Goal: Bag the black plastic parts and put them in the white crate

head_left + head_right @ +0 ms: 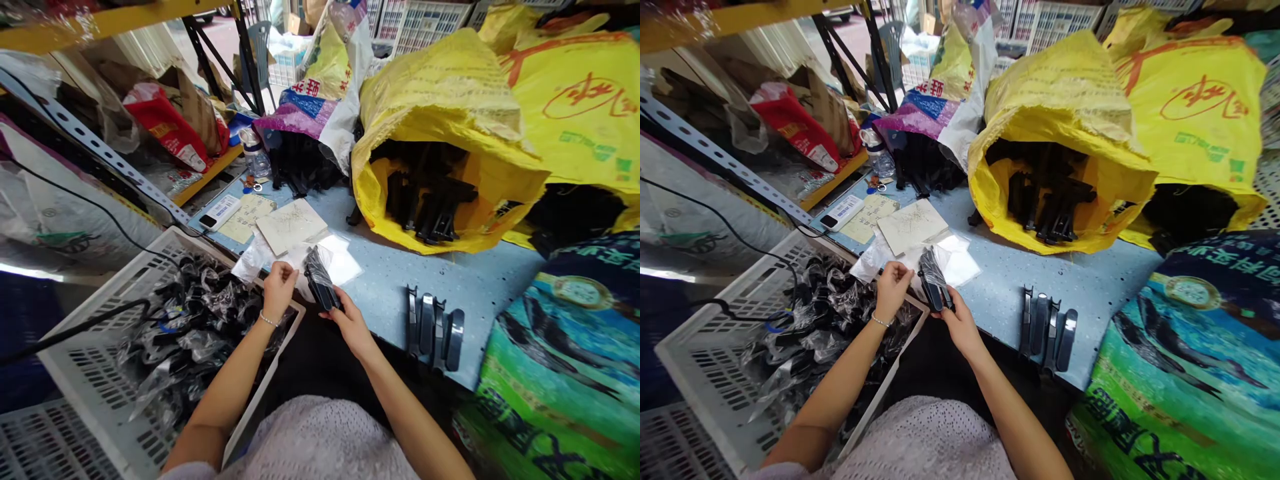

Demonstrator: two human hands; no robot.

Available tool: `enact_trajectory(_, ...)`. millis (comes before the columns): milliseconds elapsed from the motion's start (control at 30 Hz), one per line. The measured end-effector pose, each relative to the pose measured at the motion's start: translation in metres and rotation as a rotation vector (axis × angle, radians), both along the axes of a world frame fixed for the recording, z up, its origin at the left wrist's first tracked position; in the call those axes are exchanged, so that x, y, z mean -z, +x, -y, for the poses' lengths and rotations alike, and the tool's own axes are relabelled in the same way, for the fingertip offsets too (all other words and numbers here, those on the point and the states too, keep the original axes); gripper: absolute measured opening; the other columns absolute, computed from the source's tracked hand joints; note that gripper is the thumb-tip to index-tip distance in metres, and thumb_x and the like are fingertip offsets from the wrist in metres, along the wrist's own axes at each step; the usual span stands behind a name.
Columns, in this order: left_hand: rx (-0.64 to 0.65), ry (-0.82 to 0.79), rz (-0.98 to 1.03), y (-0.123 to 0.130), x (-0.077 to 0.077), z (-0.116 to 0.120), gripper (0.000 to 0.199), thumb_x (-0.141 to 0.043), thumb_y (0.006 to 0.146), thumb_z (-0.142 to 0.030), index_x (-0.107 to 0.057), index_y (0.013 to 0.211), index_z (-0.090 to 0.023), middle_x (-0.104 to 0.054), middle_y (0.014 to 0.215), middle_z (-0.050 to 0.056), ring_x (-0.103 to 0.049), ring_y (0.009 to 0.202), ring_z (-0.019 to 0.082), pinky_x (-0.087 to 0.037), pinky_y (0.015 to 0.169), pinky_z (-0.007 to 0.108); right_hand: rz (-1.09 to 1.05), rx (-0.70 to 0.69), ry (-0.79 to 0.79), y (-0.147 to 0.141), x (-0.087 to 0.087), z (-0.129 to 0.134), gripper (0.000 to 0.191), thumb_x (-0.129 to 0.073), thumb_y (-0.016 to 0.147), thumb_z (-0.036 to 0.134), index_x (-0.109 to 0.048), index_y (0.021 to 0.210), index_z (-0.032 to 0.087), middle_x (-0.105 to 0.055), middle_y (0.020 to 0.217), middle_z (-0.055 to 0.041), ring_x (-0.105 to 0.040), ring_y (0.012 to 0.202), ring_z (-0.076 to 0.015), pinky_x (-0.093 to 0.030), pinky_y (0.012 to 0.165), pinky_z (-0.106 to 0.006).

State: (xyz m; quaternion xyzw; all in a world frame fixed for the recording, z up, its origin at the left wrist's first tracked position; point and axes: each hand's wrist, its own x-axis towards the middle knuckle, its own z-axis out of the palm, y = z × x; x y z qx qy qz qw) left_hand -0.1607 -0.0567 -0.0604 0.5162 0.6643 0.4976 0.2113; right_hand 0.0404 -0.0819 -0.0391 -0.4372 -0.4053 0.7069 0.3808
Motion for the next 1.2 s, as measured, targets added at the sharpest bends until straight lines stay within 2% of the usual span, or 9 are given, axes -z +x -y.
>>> enact_trajectory(100, -0.032, 0.012, 0.133, -0.016, -0.007, -0.015, 0.014, -0.061, 0.083, -0.024, -0.048, 0.085, -0.019, -0.053, 0.073, -0.004, -0.055, 0.064, 0.01, -0.048, 0.064, 0.022, -0.03, -0.023, -0.027, 0.009, 0.001, 0.0, 0.05, -0.065, 0.077, 0.026, -0.06, 0.127, 0.028, -0.058, 0.128, -0.0025, -0.066, 0.091, -0.0207, -0.056, 0.091, -0.046)
enact_trajectory(233, 0.246, 0.08, -0.024, -0.014, -0.024, -0.006, 0.017, -0.065, 0.079, -0.023, -0.051, 0.089, -0.019, -0.059, 0.092, 0.002, -0.058, 0.079, 0.013, -0.048, 0.074, 0.025, -0.099, 0.01, -0.049, 0.015, 0.008, -0.002, 0.047, -0.063, 0.079, 0.024, -0.061, 0.125, 0.028, -0.061, 0.124, -0.001, -0.065, 0.095, -0.0197, -0.055, 0.093, -0.043)
enact_trajectory(300, 0.316, 0.042, -0.125, -0.006, -0.028, 0.001, 0.015, -0.065, 0.08, -0.022, -0.053, 0.088, -0.019, -0.06, 0.088, 0.001, -0.058, 0.075, 0.013, -0.047, 0.071, 0.025, -0.11, 0.005, -0.058, 0.015, 0.01, -0.003, 0.047, -0.064, 0.079, 0.025, -0.06, 0.126, 0.029, -0.06, 0.126, -0.001, -0.065, 0.096, -0.0195, -0.054, 0.094, -0.043)
enact_trajectory(433, 0.158, -0.018, -0.119, 0.006, -0.026, -0.002, 0.008, -0.059, 0.086, -0.021, -0.052, 0.082, -0.019, -0.057, 0.071, -0.003, -0.057, 0.066, 0.012, -0.045, 0.067, 0.025, -0.058, -0.051, -0.054, 0.014, 0.008, -0.004, 0.054, -0.064, 0.079, 0.028, -0.054, 0.132, 0.03, -0.056, 0.134, -0.0012, -0.068, 0.088, -0.0193, -0.051, 0.098, -0.047)
enact_trajectory(700, 0.072, 0.136, -0.17, 0.007, -0.033, -0.015, 0.003, -0.057, 0.088, -0.02, -0.059, 0.089, -0.018, -0.064, 0.079, 0.001, -0.062, 0.071, 0.013, -0.05, 0.07, 0.026, 0.023, -0.094, -0.002, 0.026, 0.012, -0.011, 0.059, -0.066, 0.077, 0.027, -0.054, 0.134, 0.03, -0.052, 0.141, -0.0025, -0.068, 0.088, -0.0199, -0.05, 0.098, -0.049)
enact_trajectory(833, 0.468, 0.32, -0.334, 0.023, -0.041, 0.017, 0.015, -0.051, 0.091, -0.011, -0.061, 0.099, -0.018, -0.067, 0.091, 0.005, -0.064, 0.087, 0.015, -0.052, 0.082, 0.029, -0.066, 0.173, -0.072, 0.015, 0.016, -0.01, 0.057, -0.066, 0.073, 0.026, -0.057, 0.129, 0.028, -0.059, 0.127, -0.0024, -0.063, 0.101, -0.0225, -0.054, 0.092, -0.044)
enact_trajectory(933, 0.657, 0.246, -0.302, 0.039, -0.038, 0.042, 0.03, -0.05, 0.089, -0.007, -0.057, 0.115, -0.019, -0.063, 0.098, 0.007, -0.061, 0.097, 0.017, -0.053, 0.09, 0.034, -0.061, 0.221, -0.054, 0.006, 0.012, -0.008, 0.059, -0.063, 0.075, 0.025, -0.05, 0.133, 0.028, -0.058, 0.124, -0.0032, -0.06, 0.107, -0.0234, -0.055, 0.091, -0.043)
enact_trajectory(1067, 0.514, 0.021, -0.253, 0.051, -0.026, 0.051, 0.066, -0.073, 0.073, -0.016, -0.049, 0.134, -0.023, -0.045, 0.126, 0.013, -0.052, 0.117, 0.026, -0.049, 0.101, 0.045, 0.162, 0.178, 0.152, -0.004, 0.01, -0.002, 0.038, -0.056, 0.084, 0.03, -0.051, 0.121, 0.024, -0.056, 0.121, -0.0064, -0.054, 0.115, -0.0242, -0.05, 0.097, -0.045)
enact_trajectory(1200, 0.414, 0.037, -0.069, 0.053, -0.022, 0.048, 0.043, -0.069, 0.079, -0.017, -0.06, 0.121, -0.022, -0.017, 0.156, 0.013, -0.056, 0.119, 0.024, -0.048, 0.102, 0.043, 0.36, 0.069, 0.349, -0.011, -0.001, 0.008, 0.042, -0.06, 0.086, 0.031, -0.047, 0.125, 0.021, -0.053, 0.117, -0.0086, -0.053, 0.114, -0.0238, -0.046, 0.101, -0.045)
